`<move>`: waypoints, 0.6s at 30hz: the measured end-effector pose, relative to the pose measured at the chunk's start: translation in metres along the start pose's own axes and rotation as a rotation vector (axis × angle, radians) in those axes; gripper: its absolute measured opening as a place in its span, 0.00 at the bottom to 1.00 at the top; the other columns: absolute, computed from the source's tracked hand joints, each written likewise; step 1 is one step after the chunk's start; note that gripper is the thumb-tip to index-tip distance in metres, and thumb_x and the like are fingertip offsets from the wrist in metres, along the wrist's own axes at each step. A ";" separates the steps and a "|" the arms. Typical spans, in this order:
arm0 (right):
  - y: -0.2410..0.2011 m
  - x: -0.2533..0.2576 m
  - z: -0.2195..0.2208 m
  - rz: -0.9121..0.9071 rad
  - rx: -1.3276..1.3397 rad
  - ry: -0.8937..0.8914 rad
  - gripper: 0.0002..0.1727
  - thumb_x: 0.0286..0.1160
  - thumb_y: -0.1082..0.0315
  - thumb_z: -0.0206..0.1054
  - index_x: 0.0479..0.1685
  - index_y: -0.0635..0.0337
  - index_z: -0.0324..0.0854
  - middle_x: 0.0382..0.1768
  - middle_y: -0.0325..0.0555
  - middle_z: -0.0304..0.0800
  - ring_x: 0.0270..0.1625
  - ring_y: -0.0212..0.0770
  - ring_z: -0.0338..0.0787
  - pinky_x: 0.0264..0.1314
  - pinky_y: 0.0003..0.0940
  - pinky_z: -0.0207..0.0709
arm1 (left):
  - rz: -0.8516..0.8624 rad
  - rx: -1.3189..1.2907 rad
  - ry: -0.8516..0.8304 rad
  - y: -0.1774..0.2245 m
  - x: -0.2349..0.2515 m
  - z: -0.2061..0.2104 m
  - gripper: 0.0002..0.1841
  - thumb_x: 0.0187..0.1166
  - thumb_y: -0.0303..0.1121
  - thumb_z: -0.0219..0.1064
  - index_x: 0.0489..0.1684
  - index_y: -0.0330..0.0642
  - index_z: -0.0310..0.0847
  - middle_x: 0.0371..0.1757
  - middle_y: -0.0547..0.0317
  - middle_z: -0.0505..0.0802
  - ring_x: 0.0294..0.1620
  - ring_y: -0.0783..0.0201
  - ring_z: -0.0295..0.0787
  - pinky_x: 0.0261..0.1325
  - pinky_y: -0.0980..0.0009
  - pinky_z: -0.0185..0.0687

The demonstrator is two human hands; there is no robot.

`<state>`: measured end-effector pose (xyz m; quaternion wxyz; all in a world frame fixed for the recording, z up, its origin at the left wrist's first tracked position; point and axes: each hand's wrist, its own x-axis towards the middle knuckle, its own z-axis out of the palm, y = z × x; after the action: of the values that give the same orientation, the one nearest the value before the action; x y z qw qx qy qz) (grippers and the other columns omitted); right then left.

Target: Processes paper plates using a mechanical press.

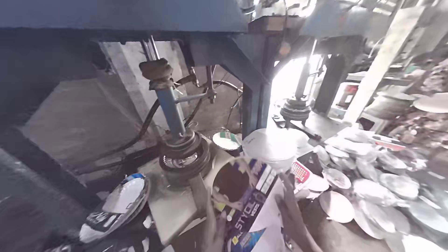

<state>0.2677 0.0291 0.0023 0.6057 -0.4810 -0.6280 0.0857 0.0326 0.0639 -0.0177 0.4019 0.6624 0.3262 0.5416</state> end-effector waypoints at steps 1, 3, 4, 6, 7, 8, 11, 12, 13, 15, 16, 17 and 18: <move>-0.004 0.015 0.002 0.049 0.075 -0.049 0.33 0.91 0.61 0.51 0.88 0.75 0.55 0.87 0.59 0.64 0.83 0.25 0.70 0.84 0.22 0.64 | -0.073 -0.130 0.034 0.010 0.001 -0.002 0.43 0.85 0.34 0.56 0.92 0.29 0.26 0.77 0.49 0.76 0.62 0.81 0.81 0.62 0.81 0.80; -0.012 0.047 0.006 0.217 0.161 -0.177 0.31 0.85 0.69 0.55 0.89 0.65 0.59 0.81 0.51 0.74 0.65 0.23 0.85 0.65 0.21 0.80 | -0.184 -0.330 0.163 0.026 0.012 -0.003 0.42 0.80 0.28 0.55 0.93 0.41 0.29 0.50 0.63 0.88 0.20 0.82 0.79 0.19 0.83 0.77; -0.014 0.062 0.010 0.294 0.205 -0.267 0.32 0.84 0.72 0.55 0.89 0.64 0.58 0.80 0.50 0.75 0.67 0.27 0.85 0.67 0.25 0.81 | -0.202 -0.376 0.190 0.031 0.017 -0.009 0.43 0.79 0.27 0.56 0.94 0.43 0.31 0.57 0.59 0.87 0.17 0.78 0.77 0.14 0.80 0.75; -0.013 0.087 0.027 0.426 0.312 -0.373 0.32 0.82 0.76 0.56 0.88 0.61 0.59 0.73 0.48 0.81 0.60 0.29 0.88 0.60 0.27 0.85 | -0.234 -0.356 0.295 0.039 0.025 -0.021 0.42 0.76 0.27 0.58 0.94 0.43 0.40 0.71 0.51 0.80 0.25 0.74 0.81 0.19 0.77 0.77; -0.010 0.097 0.038 0.465 0.366 -0.409 0.31 0.82 0.77 0.56 0.87 0.62 0.59 0.71 0.47 0.82 0.58 0.28 0.89 0.57 0.26 0.85 | -0.243 -0.326 0.305 0.042 0.025 -0.030 0.41 0.77 0.28 0.57 0.94 0.44 0.42 0.80 0.50 0.74 0.40 0.73 0.84 0.33 0.76 0.81; -0.008 0.107 0.050 0.505 0.394 -0.438 0.31 0.83 0.78 0.56 0.87 0.62 0.60 0.69 0.46 0.84 0.55 0.28 0.90 0.53 0.25 0.86 | -0.233 -0.299 0.325 0.044 0.025 -0.039 0.40 0.77 0.28 0.56 0.94 0.44 0.44 0.83 0.49 0.71 0.50 0.71 0.85 0.43 0.74 0.83; -0.004 0.137 0.087 0.591 0.304 -0.519 0.26 0.84 0.76 0.58 0.82 0.61 0.67 0.56 0.49 0.86 0.39 0.31 0.86 0.34 0.27 0.80 | -0.164 -0.071 0.423 0.052 0.018 -0.073 0.35 0.78 0.28 0.55 0.90 0.36 0.55 0.85 0.45 0.70 0.67 0.63 0.83 0.57 0.66 0.85; -0.001 0.147 0.102 0.586 0.243 -0.529 0.24 0.84 0.75 0.60 0.79 0.63 0.69 0.50 0.49 0.86 0.35 0.31 0.84 0.31 0.27 0.78 | -0.111 0.099 0.478 0.052 0.014 -0.090 0.33 0.78 0.29 0.56 0.87 0.32 0.59 0.84 0.41 0.71 0.73 0.60 0.79 0.66 0.65 0.81; 0.005 0.158 0.118 0.568 0.176 -0.532 0.23 0.84 0.74 0.61 0.77 0.65 0.70 0.46 0.50 0.85 0.32 0.33 0.82 0.31 0.29 0.77 | -0.032 0.320 0.559 0.049 0.009 -0.110 0.30 0.77 0.30 0.56 0.83 0.29 0.65 0.83 0.36 0.72 0.80 0.52 0.72 0.78 0.58 0.71; 0.014 0.180 0.148 0.544 0.075 -0.538 0.24 0.83 0.72 0.64 0.77 0.67 0.70 0.48 0.55 0.85 0.36 0.37 0.83 0.38 0.33 0.79 | 0.092 0.758 0.781 0.050 0.002 -0.159 0.25 0.77 0.32 0.55 0.72 0.27 0.77 0.79 0.26 0.75 0.82 0.30 0.66 0.83 0.37 0.57; 0.019 0.191 0.162 0.535 0.054 -0.529 0.25 0.82 0.71 0.66 0.77 0.69 0.70 0.53 0.60 0.85 0.42 0.42 0.86 0.45 0.38 0.81 | 0.117 0.961 0.896 0.054 0.000 -0.188 0.24 0.76 0.31 0.55 0.68 0.30 0.80 0.77 0.24 0.75 0.79 0.23 0.66 0.78 0.30 0.57; 0.022 0.202 0.176 0.530 0.015 -0.520 0.26 0.81 0.70 0.67 0.76 0.69 0.70 0.55 0.62 0.85 0.43 0.46 0.86 0.47 0.42 0.82 | 0.100 1.121 1.004 0.059 -0.004 -0.217 0.22 0.75 0.31 0.55 0.67 0.34 0.82 0.77 0.25 0.75 0.79 0.20 0.64 0.73 0.26 0.57; 0.028 0.212 0.189 0.520 -0.037 -0.523 0.26 0.79 0.68 0.70 0.75 0.69 0.72 0.56 0.63 0.86 0.47 0.50 0.88 0.51 0.47 0.82 | 0.043 1.241 1.099 0.062 -0.008 -0.246 0.22 0.75 0.31 0.56 0.67 0.38 0.83 0.78 0.27 0.75 0.81 0.20 0.62 0.73 0.24 0.54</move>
<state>0.1640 0.2832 0.0790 0.3737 -0.5973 -0.6198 0.3455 -0.2106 0.0723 0.0556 -0.2636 0.4108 0.7029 0.5173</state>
